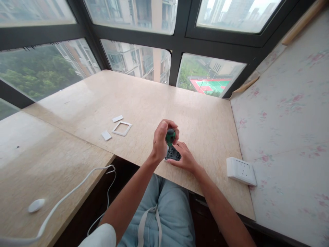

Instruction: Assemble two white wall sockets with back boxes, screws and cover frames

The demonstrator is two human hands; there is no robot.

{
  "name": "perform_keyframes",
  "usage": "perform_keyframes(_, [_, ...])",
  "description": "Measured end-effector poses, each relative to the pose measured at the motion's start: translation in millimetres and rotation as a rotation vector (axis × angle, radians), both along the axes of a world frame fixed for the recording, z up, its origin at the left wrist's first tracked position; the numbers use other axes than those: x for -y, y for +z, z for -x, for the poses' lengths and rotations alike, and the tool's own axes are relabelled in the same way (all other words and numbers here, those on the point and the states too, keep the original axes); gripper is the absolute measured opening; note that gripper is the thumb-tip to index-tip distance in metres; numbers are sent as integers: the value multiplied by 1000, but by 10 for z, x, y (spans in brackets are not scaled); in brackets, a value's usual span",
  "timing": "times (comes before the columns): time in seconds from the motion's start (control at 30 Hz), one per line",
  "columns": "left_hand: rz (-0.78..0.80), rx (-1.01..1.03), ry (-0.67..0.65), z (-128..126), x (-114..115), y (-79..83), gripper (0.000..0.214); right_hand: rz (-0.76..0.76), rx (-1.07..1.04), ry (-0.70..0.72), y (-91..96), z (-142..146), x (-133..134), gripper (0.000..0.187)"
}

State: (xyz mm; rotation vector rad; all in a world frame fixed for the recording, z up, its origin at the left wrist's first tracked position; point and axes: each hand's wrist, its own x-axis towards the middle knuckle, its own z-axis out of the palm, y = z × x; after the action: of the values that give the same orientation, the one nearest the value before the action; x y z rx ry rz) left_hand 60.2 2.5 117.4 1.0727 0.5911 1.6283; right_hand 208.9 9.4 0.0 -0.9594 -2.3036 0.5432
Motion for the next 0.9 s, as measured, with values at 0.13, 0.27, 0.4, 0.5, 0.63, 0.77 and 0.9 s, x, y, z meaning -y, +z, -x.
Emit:
perform_keyframes(0.13, [-7,-18,-50,12,-38,-65,41,4,-1,3,19,3,2,65])
perform_keyframes(0.27, [11,-43,-5,23,-73,-121,48,15,5,11,36,6,1,66])
perform_keyframes(0.4, [20,-31,75,53,-84,-160,34,19,7,4,41,-2,9,68])
perform_keyframes(0.5, [39,-17,44,93,-80,-158,30,17,3,6,45,-9,17,70])
perform_keyframes(0.63, [29,11,-32,116,-96,-147,38,14,-5,9,37,-13,16,70])
perform_keyframes(0.77, [29,-27,-38,57,-113,-177,35,13,-13,18,26,-16,4,68])
perform_keyframes(0.9, [1,-67,38,1,-97,-219,37,20,-9,20,37,-15,1,64])
